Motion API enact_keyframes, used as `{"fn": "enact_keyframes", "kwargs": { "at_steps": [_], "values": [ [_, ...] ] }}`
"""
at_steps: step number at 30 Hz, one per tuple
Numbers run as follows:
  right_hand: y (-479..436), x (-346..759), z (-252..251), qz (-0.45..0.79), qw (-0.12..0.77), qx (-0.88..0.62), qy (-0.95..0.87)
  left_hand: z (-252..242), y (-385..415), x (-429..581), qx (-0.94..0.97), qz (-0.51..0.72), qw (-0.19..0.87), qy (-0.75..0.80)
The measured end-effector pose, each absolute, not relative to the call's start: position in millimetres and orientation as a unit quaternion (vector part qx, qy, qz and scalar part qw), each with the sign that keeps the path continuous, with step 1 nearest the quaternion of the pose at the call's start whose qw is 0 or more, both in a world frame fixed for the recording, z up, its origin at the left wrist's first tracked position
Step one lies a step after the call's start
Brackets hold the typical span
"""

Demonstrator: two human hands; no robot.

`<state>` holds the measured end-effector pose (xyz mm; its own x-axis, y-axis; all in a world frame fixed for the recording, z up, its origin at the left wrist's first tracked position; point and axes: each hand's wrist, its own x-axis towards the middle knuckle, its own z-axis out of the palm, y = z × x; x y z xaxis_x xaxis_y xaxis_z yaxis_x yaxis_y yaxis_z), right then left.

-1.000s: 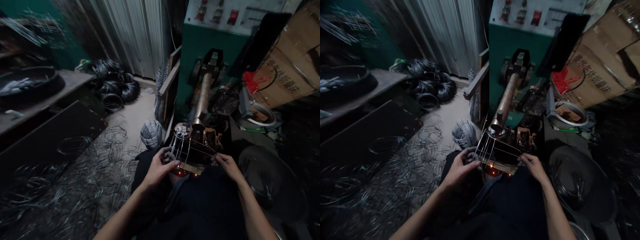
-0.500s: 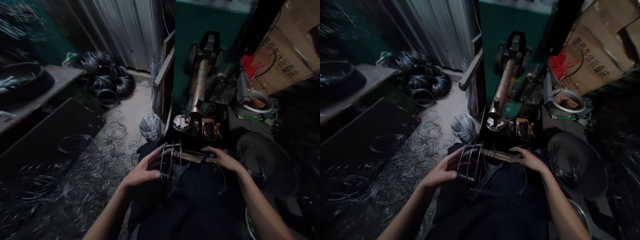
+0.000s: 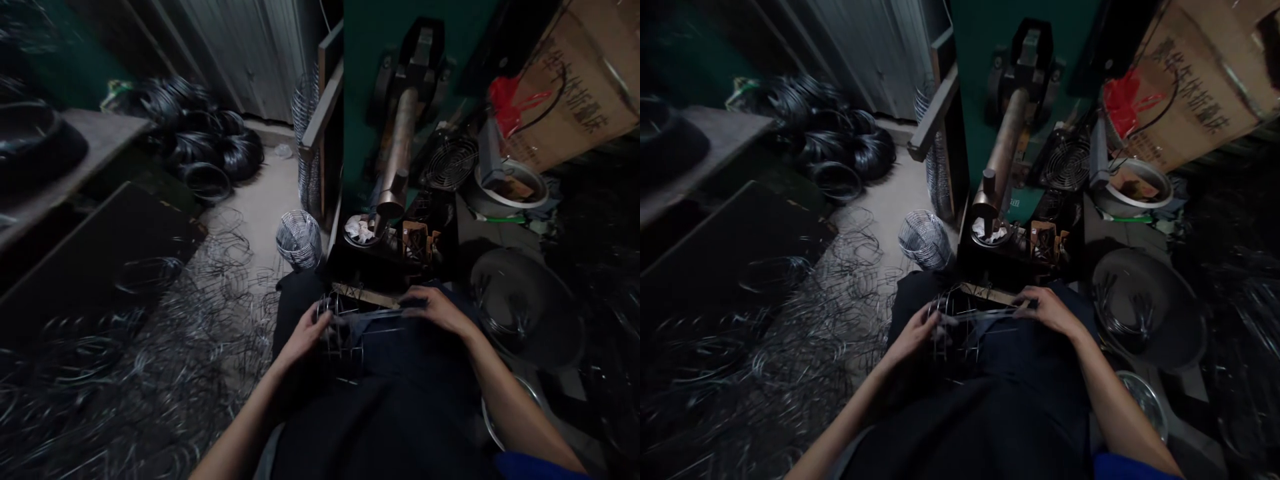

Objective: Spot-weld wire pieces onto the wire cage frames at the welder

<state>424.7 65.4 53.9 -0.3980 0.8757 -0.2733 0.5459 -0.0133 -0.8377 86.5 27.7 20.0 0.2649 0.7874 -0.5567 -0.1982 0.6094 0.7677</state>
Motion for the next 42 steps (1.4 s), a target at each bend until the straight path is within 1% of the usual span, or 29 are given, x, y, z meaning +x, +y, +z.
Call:
{"fn": "enact_keyframes", "kwargs": {
  "at_steps": [2, 4, 6, 8, 11, 14, 18, 21, 24, 31, 36, 42],
  "values": [
    [61, 420, 63, 0.501, 0.2, -0.52, -0.662, 24, 38, 87, 0.249, 0.356, 0.754, 0.493],
    [57, 421, 67, 0.5, 0.249, -0.537, -0.632, 25, 37, 86, 0.216, 0.371, 0.796, 0.427],
    [53, 425, 62, 0.469, 0.3, -0.571, -0.602, 23, 25, 86, 0.22, 0.364, 0.826, 0.371],
    [52, 432, 55, 0.45, 0.33, -0.597, -0.576, 21, 10, 89, 0.248, 0.352, 0.83, 0.356],
    [57, 435, 54, 0.477, 0.316, -0.583, -0.576, 25, 4, 99, 0.28, 0.382, 0.794, 0.382],
    [70, 426, 66, 0.49, 0.291, -0.56, -0.602, 37, 22, 111, 0.312, 0.422, 0.746, 0.41],
    [93, 414, 83, 0.454, 0.321, -0.567, -0.607, 52, 56, 128, 0.357, 0.437, 0.7, 0.438],
    [108, 413, 84, 0.426, 0.336, -0.582, -0.605, 56, 71, 138, 0.378, 0.454, 0.669, 0.451],
    [119, 418, 81, 0.421, 0.335, -0.58, -0.612, 55, 79, 143, 0.385, 0.463, 0.659, 0.451],
    [145, 431, 73, 0.461, 0.315, -0.56, -0.612, 56, 93, 145, 0.407, 0.479, 0.629, 0.458],
    [159, 439, 64, 0.484, 0.295, -0.55, -0.614, 59, 102, 150, 0.384, 0.486, 0.645, 0.449],
    [170, 445, 61, 0.481, 0.284, -0.554, -0.617, 59, 110, 155, 0.369, 0.494, 0.651, 0.442]
  ]
}}
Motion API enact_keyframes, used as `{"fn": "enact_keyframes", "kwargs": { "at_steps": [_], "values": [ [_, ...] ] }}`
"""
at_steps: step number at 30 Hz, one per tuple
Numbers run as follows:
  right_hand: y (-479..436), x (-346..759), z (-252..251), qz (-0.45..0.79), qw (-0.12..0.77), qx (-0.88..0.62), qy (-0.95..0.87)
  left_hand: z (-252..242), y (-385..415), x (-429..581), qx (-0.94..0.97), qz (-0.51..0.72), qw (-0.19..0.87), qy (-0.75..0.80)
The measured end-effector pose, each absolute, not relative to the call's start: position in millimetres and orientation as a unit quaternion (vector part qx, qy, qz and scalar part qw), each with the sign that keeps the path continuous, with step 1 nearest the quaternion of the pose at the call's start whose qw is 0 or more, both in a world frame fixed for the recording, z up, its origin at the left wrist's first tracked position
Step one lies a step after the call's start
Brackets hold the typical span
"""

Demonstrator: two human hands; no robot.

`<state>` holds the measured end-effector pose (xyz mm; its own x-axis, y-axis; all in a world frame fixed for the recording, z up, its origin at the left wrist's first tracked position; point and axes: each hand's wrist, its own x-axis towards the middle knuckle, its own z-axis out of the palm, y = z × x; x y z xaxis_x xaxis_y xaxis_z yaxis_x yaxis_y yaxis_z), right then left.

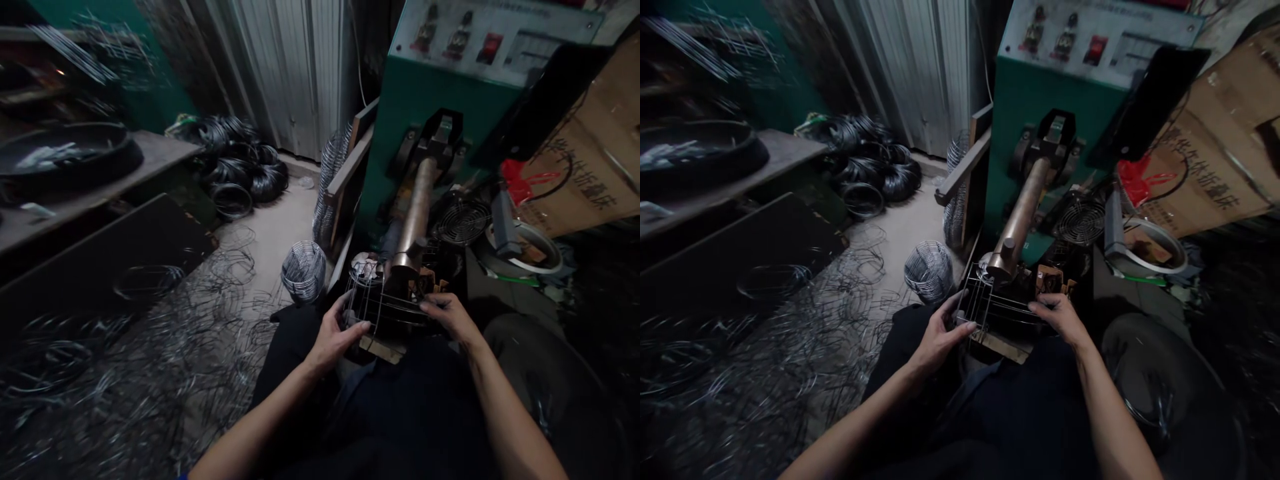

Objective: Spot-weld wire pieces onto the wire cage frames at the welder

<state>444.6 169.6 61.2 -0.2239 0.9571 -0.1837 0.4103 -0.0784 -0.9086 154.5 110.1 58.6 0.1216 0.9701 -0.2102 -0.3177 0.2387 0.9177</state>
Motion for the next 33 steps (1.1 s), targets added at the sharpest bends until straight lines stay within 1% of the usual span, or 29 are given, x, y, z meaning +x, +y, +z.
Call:
{"fn": "enact_keyframes", "kwargs": {
  "at_steps": [16, 21, 24, 28, 30, 33],
  "values": [
    [185, 454, 58, 0.488, 0.288, -0.552, -0.612, 54, 125, 159, 0.365, 0.496, 0.659, 0.431],
    [187, 453, 60, 0.479, 0.301, -0.553, -0.611, 51, 126, 161, 0.352, 0.502, 0.667, 0.423],
    [179, 446, 59, 0.439, 0.345, -0.56, -0.612, 52, 125, 163, 0.358, 0.504, 0.654, 0.436],
    [156, 431, 59, 0.312, 0.466, -0.571, -0.599, 56, 124, 165, 0.366, 0.512, 0.639, 0.441],
    [145, 425, 59, 0.277, 0.483, -0.569, -0.605, 58, 122, 165, 0.364, 0.516, 0.641, 0.437],
    [135, 419, 60, 0.259, 0.461, -0.552, -0.644, 58, 117, 165, 0.361, 0.521, 0.638, 0.437]
  ]
}}
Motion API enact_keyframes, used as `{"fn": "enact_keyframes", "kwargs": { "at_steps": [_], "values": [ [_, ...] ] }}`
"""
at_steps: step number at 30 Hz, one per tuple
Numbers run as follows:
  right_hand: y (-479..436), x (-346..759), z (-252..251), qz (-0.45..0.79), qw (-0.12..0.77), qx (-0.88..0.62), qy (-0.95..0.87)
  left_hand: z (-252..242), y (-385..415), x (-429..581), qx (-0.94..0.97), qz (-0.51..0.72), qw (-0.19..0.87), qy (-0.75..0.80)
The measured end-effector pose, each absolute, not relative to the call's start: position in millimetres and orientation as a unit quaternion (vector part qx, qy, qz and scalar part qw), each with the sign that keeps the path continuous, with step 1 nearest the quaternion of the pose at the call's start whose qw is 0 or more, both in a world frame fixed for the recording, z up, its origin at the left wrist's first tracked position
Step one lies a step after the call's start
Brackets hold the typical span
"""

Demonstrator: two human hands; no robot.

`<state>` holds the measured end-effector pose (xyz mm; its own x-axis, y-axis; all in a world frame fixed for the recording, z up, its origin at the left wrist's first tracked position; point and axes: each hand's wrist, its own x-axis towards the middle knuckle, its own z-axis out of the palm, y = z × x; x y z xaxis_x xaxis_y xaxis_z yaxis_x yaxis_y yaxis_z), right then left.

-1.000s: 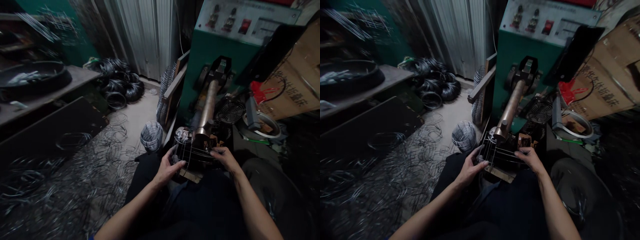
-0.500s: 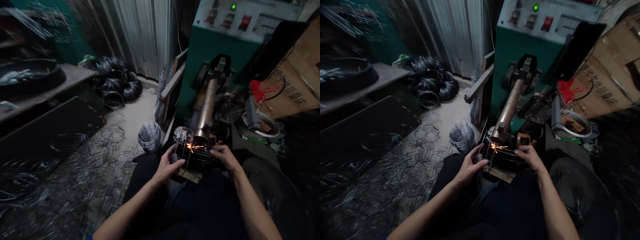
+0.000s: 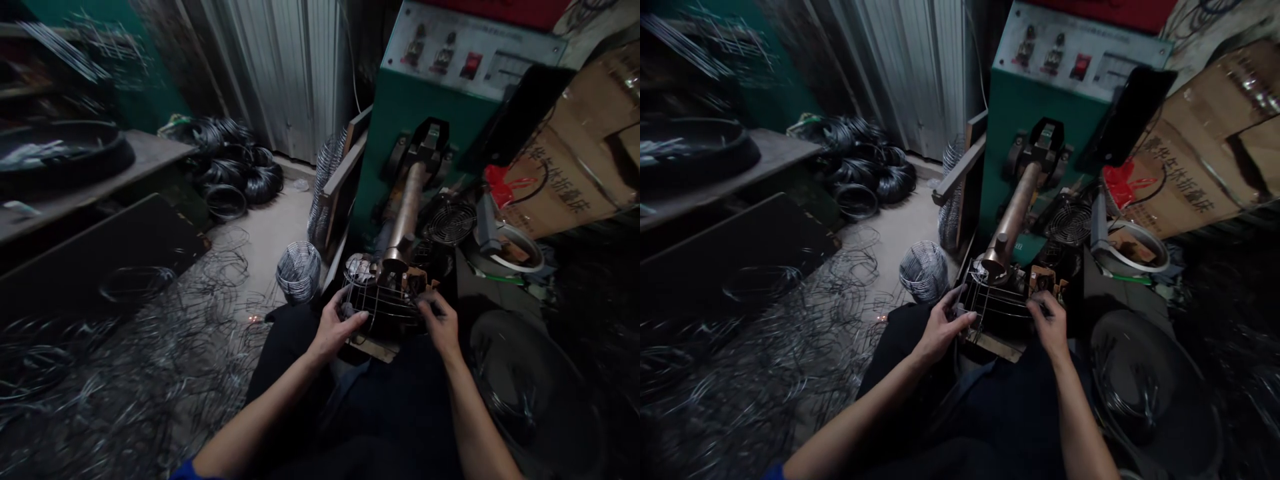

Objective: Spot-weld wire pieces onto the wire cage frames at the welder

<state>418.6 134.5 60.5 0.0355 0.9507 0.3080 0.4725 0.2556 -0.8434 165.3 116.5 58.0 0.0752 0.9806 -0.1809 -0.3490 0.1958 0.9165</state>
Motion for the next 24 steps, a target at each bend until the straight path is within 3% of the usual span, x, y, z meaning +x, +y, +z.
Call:
{"fn": "enact_keyframes", "kwargs": {
  "at_steps": [8, 24],
  "values": [
    [137, 400, 58, 0.186, 0.435, -0.558, -0.682, 55, 114, 165, 0.343, 0.536, 0.636, 0.435],
    [169, 411, 53, 0.198, 0.457, -0.526, -0.689, 55, 137, 171, 0.327, 0.553, 0.641, 0.419]
  ]
}}
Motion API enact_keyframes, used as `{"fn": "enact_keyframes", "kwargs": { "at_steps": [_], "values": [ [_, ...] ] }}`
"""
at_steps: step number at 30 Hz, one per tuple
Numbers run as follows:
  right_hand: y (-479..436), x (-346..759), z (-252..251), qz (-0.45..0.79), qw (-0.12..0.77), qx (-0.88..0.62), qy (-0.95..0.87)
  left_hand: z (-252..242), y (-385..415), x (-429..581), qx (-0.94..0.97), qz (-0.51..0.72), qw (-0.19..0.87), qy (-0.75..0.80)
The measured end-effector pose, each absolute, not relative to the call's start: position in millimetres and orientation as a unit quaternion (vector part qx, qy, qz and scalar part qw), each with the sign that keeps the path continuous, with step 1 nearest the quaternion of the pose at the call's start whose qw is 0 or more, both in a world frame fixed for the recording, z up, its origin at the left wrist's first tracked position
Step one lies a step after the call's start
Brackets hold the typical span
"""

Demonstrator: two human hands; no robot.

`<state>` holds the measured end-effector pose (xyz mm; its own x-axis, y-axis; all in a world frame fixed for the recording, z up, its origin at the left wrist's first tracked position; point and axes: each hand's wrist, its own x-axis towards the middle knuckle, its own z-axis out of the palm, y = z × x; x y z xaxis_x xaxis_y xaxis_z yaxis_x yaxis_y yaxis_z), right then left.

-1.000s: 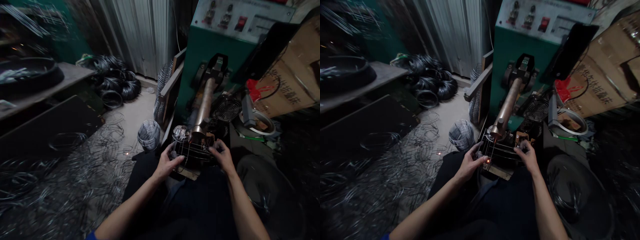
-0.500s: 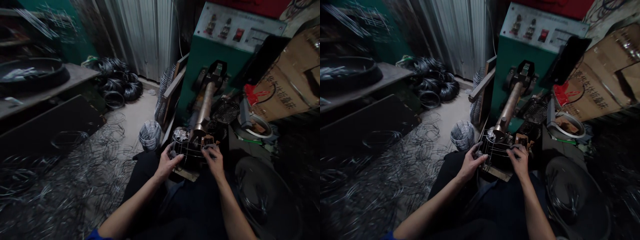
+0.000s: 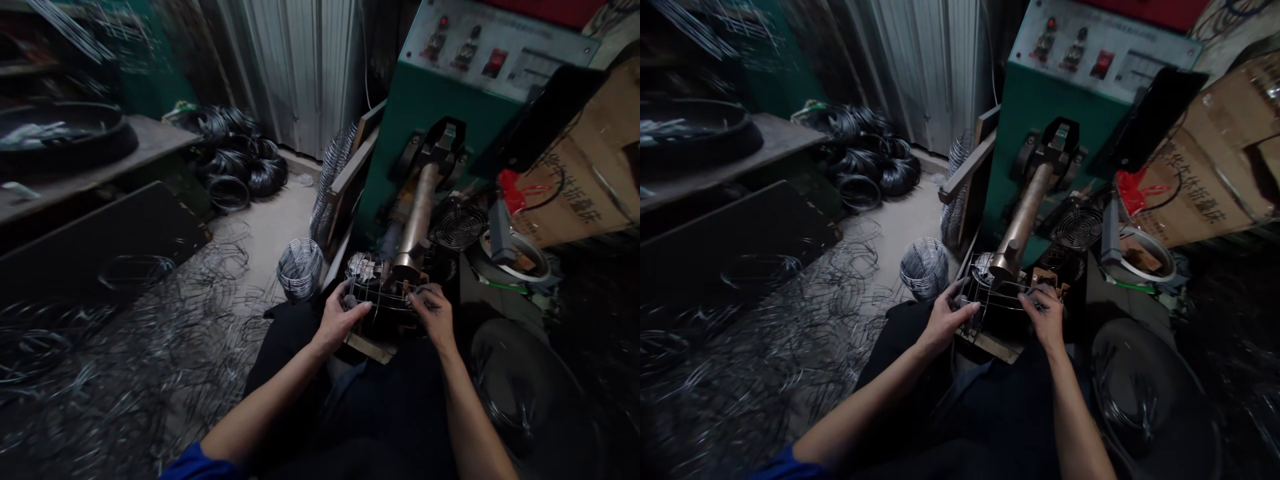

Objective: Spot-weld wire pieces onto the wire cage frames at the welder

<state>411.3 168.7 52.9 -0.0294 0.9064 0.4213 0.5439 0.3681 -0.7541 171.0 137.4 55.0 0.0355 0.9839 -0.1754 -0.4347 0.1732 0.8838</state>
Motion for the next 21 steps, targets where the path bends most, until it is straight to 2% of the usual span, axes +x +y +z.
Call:
{"fn": "enact_keyframes", "kwargs": {
  "at_steps": [7, 21],
  "values": [
    [172, 412, 55, 0.204, 0.457, -0.528, -0.686, 46, 145, 173, 0.341, 0.554, 0.626, 0.43],
    [175, 410, 62, 0.187, 0.47, -0.538, -0.674, 57, 152, 178, 0.329, 0.546, 0.646, 0.421]
  ]
}}
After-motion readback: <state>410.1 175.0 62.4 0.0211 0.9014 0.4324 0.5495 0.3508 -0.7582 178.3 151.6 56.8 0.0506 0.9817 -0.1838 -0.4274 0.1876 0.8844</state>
